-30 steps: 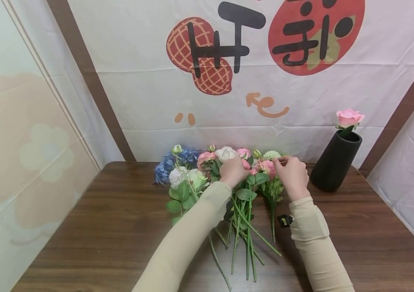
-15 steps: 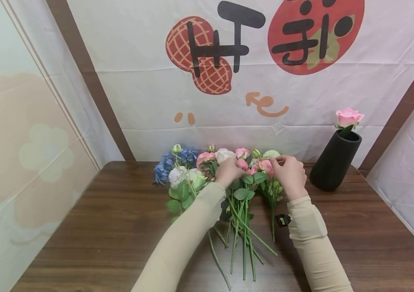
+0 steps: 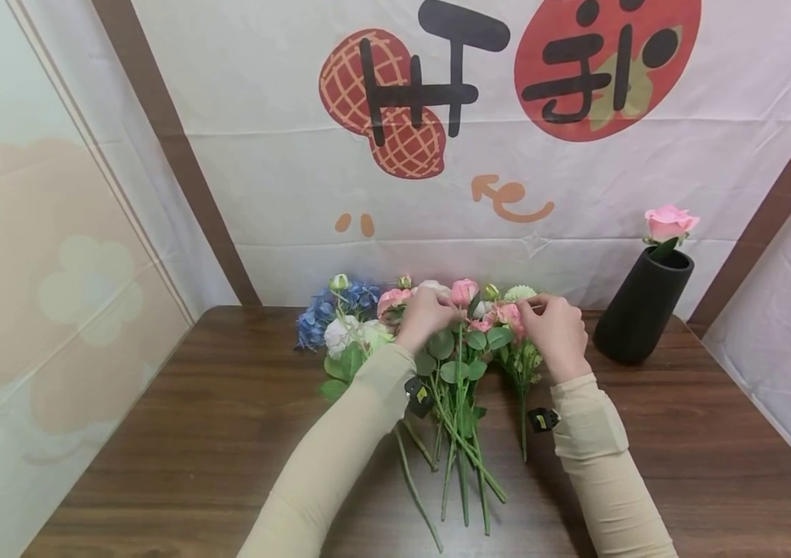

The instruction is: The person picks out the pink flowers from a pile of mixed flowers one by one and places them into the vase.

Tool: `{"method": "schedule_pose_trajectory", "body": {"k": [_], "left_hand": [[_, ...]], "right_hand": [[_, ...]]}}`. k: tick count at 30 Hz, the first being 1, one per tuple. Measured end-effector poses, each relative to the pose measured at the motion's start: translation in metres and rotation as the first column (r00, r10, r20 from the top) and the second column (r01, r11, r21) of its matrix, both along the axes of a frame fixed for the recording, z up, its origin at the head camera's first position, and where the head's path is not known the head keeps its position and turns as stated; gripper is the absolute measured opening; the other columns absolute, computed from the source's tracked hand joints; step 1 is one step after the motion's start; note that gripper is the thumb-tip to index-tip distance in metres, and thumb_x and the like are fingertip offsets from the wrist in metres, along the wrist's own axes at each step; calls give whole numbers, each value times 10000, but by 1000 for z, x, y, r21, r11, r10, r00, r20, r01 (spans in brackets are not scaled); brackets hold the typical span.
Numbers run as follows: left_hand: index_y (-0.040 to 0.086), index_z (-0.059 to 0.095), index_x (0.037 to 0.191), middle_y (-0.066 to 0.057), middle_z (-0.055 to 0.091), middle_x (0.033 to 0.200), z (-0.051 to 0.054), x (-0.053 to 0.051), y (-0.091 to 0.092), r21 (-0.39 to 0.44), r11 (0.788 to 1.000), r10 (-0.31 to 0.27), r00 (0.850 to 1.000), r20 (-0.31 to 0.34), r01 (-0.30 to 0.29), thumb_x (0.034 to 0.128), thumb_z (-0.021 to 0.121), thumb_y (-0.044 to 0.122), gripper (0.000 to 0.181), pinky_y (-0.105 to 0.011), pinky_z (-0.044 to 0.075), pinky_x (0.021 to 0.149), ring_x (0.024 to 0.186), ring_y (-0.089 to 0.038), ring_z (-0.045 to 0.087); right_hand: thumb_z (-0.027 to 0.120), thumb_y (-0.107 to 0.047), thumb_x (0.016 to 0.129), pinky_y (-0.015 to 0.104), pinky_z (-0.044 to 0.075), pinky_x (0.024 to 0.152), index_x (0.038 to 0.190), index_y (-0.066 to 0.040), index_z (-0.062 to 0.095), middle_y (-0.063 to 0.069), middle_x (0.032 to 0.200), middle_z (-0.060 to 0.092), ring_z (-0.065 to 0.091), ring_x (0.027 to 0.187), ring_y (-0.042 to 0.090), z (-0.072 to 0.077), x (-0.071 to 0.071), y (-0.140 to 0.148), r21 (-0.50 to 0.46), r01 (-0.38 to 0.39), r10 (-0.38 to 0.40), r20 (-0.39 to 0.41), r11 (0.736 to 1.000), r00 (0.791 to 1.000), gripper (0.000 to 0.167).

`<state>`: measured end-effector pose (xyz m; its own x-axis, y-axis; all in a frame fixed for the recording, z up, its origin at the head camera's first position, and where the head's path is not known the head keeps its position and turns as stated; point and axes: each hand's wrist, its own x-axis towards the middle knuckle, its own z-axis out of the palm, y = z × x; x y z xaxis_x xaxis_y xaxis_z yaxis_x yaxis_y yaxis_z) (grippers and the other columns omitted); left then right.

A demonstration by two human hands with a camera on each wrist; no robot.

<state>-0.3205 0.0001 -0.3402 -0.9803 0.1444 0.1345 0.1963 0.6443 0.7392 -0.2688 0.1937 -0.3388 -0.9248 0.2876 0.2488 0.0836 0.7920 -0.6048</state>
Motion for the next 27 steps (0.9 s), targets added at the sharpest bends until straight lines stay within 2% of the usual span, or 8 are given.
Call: {"method": "schedule_pose_trajectory", "body": {"k": [3,5,10,16,19,23,27], "left_hand": [[113,773,792,-16,716,956,9,2,-4,28,1000,-2,1000,11,2,770,746,196,90,-304,497,770,886,-201,634],[112,774,834,-28,714,1007,15,4,-8,47,999,-6,1000,22,5,777,742,186,99,-318,508,775,904,-210,642],[133,774,864,-23,721,970,29,13,-17,58,998,-18,999,37,16,799,724,197,105,-291,494,702,864,-190,632],[141,774,889,-9,720,1031,40,20,-25,77,997,11,1000,21,-13,821,719,235,128,-323,509,780,960,-191,640],[130,768,903,-12,716,1037,43,24,-29,98,995,18,1000,14,-20,831,720,241,141,-308,521,752,919,-190,652],[94,756,899,-46,721,945,48,29,-34,172,985,7,1000,22,-11,846,707,196,125,-289,538,667,798,-218,676],[48,743,913,-79,722,915,52,33,-40,266,964,-4,999,37,-6,857,691,145,124,-275,550,647,794,-274,700]], "right_hand": [[495,-455,936,367,448,510,1089,-140,701,116,948,718,642,764,317,1,0,-1,-2,-17,17,-8,1000,1000,406],[494,-459,937,362,451,507,1097,-139,700,120,959,717,643,760,313,2,1,0,-8,-26,26,-8,1000,1000,412],[496,-469,938,358,458,502,1112,-142,697,126,982,710,642,758,303,6,4,1,-23,-38,38,2,999,999,422],[496,-473,937,327,443,489,1100,-147,702,118,967,717,633,719,274,9,5,-1,-36,-52,51,-13,998,999,419],[496,-479,936,318,435,493,1096,-154,705,108,962,723,632,719,268,11,5,-2,-42,-55,54,-24,998,998,418],[496,-479,937,319,436,509,1102,-154,703,102,969,726,635,743,268,14,5,-6,-54,-64,62,-38,997,997,419],[490,-484,938,305,431,498,1119,-146,696,97,969,728,626,697,246,19,5,-11,-63,-76,74,-45,995,996,435]]}}
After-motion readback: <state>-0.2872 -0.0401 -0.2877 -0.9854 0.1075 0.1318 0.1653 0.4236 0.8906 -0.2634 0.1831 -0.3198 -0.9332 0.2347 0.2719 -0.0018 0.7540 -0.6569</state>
